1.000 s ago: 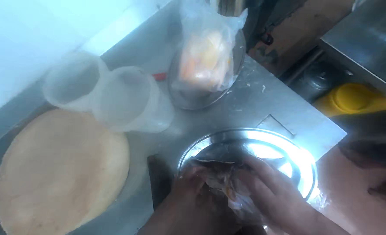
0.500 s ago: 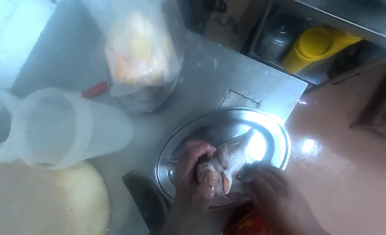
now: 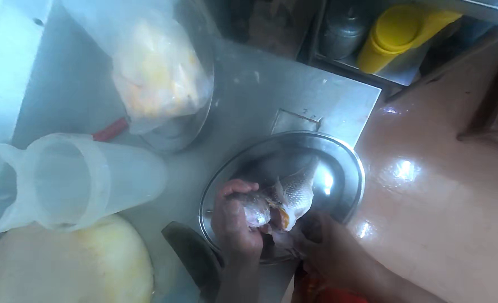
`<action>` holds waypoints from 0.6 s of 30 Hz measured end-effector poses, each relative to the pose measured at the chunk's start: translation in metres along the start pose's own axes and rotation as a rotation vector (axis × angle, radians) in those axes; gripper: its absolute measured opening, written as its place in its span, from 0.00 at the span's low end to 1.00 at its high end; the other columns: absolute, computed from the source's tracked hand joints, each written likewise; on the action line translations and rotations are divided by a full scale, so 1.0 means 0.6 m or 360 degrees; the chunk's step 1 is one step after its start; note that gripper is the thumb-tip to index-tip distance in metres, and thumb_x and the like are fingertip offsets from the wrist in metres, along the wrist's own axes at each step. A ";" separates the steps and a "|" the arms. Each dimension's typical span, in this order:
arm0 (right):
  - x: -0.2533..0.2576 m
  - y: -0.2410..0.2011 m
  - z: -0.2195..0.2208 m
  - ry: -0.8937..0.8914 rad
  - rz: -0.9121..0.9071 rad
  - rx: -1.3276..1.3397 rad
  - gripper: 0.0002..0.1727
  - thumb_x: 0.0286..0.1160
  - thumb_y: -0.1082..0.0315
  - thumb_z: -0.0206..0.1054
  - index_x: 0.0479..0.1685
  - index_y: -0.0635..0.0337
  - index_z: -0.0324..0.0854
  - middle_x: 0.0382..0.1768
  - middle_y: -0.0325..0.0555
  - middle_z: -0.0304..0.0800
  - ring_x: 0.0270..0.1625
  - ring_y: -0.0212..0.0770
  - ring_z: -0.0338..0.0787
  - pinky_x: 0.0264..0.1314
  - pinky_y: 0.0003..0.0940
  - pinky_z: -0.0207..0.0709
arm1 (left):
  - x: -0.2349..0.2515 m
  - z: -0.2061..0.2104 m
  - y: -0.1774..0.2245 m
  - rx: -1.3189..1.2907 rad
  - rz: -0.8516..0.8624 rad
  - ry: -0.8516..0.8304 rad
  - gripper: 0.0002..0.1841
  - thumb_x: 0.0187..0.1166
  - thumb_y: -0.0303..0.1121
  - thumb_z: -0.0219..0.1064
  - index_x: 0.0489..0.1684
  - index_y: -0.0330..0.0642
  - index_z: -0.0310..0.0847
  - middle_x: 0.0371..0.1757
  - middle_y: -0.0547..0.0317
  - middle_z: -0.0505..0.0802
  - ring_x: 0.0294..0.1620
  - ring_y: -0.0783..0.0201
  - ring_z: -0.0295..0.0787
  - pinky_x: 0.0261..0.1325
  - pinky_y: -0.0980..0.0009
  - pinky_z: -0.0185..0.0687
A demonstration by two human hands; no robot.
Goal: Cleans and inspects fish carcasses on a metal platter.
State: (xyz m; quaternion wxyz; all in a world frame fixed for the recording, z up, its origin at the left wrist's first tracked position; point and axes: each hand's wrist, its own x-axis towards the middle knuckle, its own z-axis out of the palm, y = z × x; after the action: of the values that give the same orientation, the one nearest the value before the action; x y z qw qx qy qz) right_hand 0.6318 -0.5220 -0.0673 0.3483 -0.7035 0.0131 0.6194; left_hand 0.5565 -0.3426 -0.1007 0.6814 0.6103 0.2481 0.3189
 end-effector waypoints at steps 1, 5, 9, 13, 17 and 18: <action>-0.003 0.007 -0.001 -0.0072 0.0034 0.0311 0.26 0.76 0.53 0.76 0.67 0.50 0.72 0.36 0.44 0.95 0.29 0.43 0.97 0.32 0.39 0.96 | -0.002 0.004 -0.002 -0.0020 0.0017 0.0033 0.20 0.87 0.53 0.54 0.53 0.49 0.85 0.51 0.58 0.90 0.54 0.54 0.89 0.62 0.51 0.88; -0.004 0.030 0.005 -0.0374 -0.0003 0.1075 0.20 0.84 0.60 0.68 0.69 0.61 0.77 0.40 0.55 0.92 0.36 0.49 0.95 0.44 0.44 0.94 | 0.007 0.013 -0.010 -0.0152 0.0016 0.0152 0.22 0.84 0.58 0.57 0.52 0.50 0.85 0.49 0.60 0.90 0.53 0.56 0.90 0.61 0.52 0.88; 0.016 0.045 0.035 -0.0288 -0.0112 0.1372 0.21 0.88 0.65 0.62 0.76 0.63 0.74 0.45 0.59 0.91 0.42 0.52 0.95 0.50 0.49 0.93 | 0.019 0.027 -0.025 -0.0160 0.0114 0.0168 0.20 0.84 0.55 0.59 0.52 0.49 0.85 0.50 0.59 0.90 0.54 0.55 0.89 0.63 0.51 0.87; 0.015 0.038 0.078 -0.0097 -0.0131 0.1495 0.22 0.90 0.70 0.58 0.80 0.65 0.69 0.46 0.60 0.92 0.45 0.53 0.96 0.53 0.49 0.93 | 0.013 0.040 -0.032 0.0053 0.0317 0.0079 0.20 0.85 0.54 0.58 0.53 0.49 0.84 0.51 0.59 0.90 0.56 0.55 0.89 0.65 0.51 0.86; 0.014 0.037 0.089 -0.0037 -0.0180 0.1528 0.21 0.89 0.71 0.59 0.77 0.67 0.72 0.47 0.62 0.92 0.45 0.55 0.96 0.55 0.50 0.93 | 0.003 0.036 -0.043 0.0239 0.0483 0.0054 0.21 0.82 0.56 0.60 0.52 0.49 0.85 0.48 0.60 0.92 0.55 0.57 0.91 0.63 0.54 0.88; 0.012 0.037 0.088 -0.0044 -0.0191 0.1503 0.20 0.89 0.71 0.59 0.77 0.67 0.73 0.47 0.62 0.93 0.46 0.54 0.96 0.56 0.50 0.93 | -0.001 0.032 -0.046 0.0338 0.0535 0.0029 0.21 0.82 0.57 0.60 0.52 0.50 0.85 0.48 0.61 0.92 0.55 0.58 0.91 0.63 0.55 0.89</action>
State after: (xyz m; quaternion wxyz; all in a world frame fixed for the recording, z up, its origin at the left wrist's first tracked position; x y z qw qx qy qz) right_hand 0.5779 -0.5093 -0.0836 0.6654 -0.4593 0.2479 0.5337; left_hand 0.5737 -0.3574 -0.1256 0.5482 0.7086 0.1811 0.4056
